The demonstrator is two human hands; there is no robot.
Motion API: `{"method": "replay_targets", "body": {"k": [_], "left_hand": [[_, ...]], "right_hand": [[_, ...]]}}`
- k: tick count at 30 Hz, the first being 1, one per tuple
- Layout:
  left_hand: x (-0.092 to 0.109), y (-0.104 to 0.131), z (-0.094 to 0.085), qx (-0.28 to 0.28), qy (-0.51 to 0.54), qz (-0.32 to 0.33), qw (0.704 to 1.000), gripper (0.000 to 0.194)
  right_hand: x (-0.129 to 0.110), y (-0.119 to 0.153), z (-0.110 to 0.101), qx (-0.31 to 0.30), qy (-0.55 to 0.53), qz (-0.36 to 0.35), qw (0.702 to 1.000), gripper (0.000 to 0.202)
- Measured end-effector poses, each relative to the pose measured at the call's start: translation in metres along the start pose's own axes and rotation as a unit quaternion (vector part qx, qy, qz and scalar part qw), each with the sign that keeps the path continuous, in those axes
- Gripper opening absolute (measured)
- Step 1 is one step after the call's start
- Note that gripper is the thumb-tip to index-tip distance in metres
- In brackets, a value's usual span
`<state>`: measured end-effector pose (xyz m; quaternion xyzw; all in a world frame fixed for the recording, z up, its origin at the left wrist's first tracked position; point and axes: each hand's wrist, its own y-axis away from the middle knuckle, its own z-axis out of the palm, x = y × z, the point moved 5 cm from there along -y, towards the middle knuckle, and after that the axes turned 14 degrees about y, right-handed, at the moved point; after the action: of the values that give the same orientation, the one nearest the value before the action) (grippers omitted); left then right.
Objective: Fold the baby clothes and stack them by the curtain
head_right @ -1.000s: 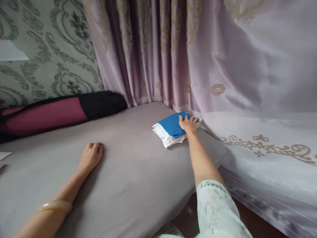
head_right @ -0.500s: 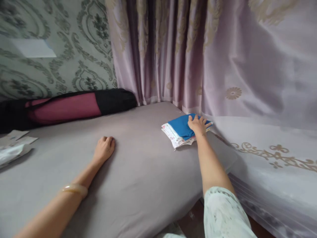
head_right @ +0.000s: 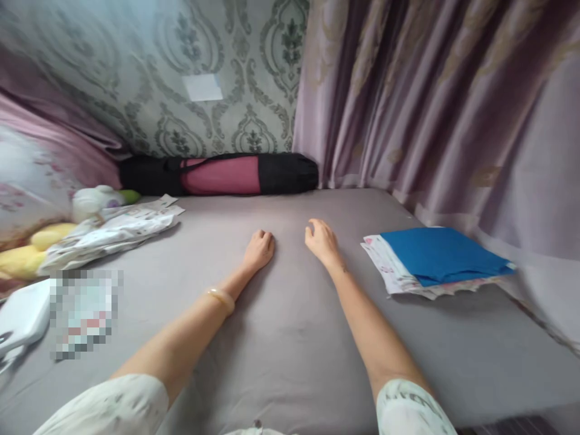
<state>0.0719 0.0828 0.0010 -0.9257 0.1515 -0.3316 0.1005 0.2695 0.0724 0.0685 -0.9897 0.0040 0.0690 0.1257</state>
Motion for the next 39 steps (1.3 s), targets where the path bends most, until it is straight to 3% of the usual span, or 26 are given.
{"method": "replay_targets", "body": {"k": [3, 6, 12, 16, 18, 21, 24, 29, 32, 36, 39], "left_hand": [[-0.008, -0.005, -0.002, 0.020, 0.064, -0.012, 0.998, 0.025], [-0.021, -0.010, -0.005, 0.047, 0.139, -0.051, 0.988, 0.031], [-0.040, -0.015, -0.006, 0.077, 0.271, -0.127, 0.951, 0.033], [-0.049, -0.018, -0.010, 0.046, 0.360, -0.182, 0.914, 0.032], [-0.059, -0.019, -0.022, 0.038, 0.366, -0.211, 0.906, 0.033], [-0.086, -0.017, -0.060, 0.074, 0.304, -0.247, 0.917, 0.034], [-0.124, -0.007, -0.116, 0.135, 0.249, -0.268, 0.921, 0.036], [-0.186, 0.032, -0.216, 0.236, 0.144, -0.304, 0.911, 0.033], [-0.214, 0.056, -0.266, 0.268, 0.034, -0.324, 0.907, 0.035], [-0.242, 0.081, -0.309, 0.266, -0.078, -0.340, 0.898, 0.041], [-0.255, 0.102, -0.330, 0.284, -0.158, -0.387, 0.863, 0.042]], "right_hand": [[-0.044, -0.001, 0.045, -0.086, -0.015, -0.025, 0.996, 0.043], [-0.071, 0.001, 0.066, -0.116, -0.003, -0.040, 0.992, 0.043], [-0.086, 0.009, 0.075, -0.087, 0.029, -0.045, 0.995, 0.040], [-0.086, 0.017, 0.076, -0.049, 0.031, -0.049, 0.997, 0.041], [-0.087, 0.019, 0.076, -0.036, 0.031, -0.053, 0.997, 0.042], [-0.088, 0.021, 0.076, -0.030, 0.034, -0.056, 0.997, 0.044], [-0.089, 0.021, 0.076, -0.022, 0.040, -0.057, 0.997, 0.044], [-0.091, 0.020, 0.079, -0.005, 0.054, -0.066, 0.996, 0.044], [-0.091, 0.020, 0.081, 0.001, 0.053, -0.068, 0.996, 0.042], [-0.090, 0.019, 0.084, 0.009, 0.048, -0.071, 0.996, 0.042], [-0.089, 0.019, 0.084, 0.013, 0.043, -0.069, 0.997, 0.041]]}}
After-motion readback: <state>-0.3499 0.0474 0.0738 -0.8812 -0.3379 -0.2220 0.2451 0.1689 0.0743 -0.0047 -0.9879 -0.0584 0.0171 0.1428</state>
